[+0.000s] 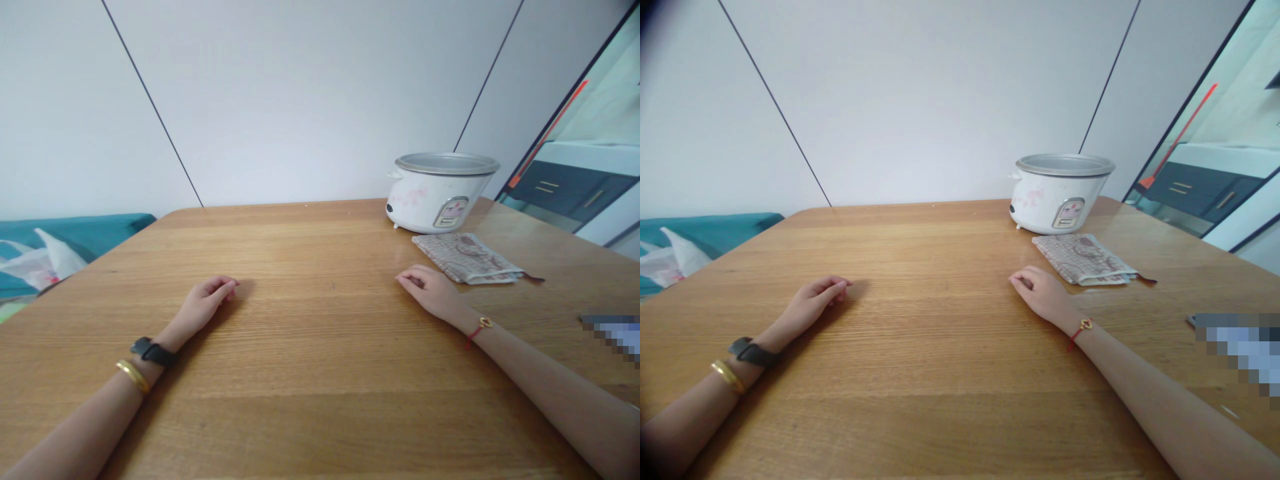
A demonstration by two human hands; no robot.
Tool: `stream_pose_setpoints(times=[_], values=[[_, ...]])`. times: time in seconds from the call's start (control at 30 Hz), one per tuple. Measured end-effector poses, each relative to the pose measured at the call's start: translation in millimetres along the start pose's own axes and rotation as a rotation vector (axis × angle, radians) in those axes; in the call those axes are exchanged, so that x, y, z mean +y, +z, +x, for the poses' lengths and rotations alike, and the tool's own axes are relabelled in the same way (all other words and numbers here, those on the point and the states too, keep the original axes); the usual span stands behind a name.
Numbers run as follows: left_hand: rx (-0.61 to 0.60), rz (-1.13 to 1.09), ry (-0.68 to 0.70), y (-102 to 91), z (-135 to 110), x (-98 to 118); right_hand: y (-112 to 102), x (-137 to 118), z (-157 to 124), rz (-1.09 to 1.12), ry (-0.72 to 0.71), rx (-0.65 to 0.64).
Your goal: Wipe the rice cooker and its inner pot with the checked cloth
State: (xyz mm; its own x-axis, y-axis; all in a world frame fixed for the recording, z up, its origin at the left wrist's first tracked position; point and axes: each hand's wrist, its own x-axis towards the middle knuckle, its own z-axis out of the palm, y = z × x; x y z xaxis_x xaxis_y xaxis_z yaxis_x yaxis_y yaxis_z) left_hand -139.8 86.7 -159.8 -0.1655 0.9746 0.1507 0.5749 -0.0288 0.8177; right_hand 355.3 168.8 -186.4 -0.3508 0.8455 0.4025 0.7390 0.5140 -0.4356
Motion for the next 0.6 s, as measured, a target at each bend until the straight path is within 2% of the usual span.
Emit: stream_pose_setpoints(times=[0.6], values=[[-0.015, 0.015, 0.005, -0.6, -0.1, -1.2, 0.3, -0.6, -0.4, 0.006, 0.011, -0.012]])
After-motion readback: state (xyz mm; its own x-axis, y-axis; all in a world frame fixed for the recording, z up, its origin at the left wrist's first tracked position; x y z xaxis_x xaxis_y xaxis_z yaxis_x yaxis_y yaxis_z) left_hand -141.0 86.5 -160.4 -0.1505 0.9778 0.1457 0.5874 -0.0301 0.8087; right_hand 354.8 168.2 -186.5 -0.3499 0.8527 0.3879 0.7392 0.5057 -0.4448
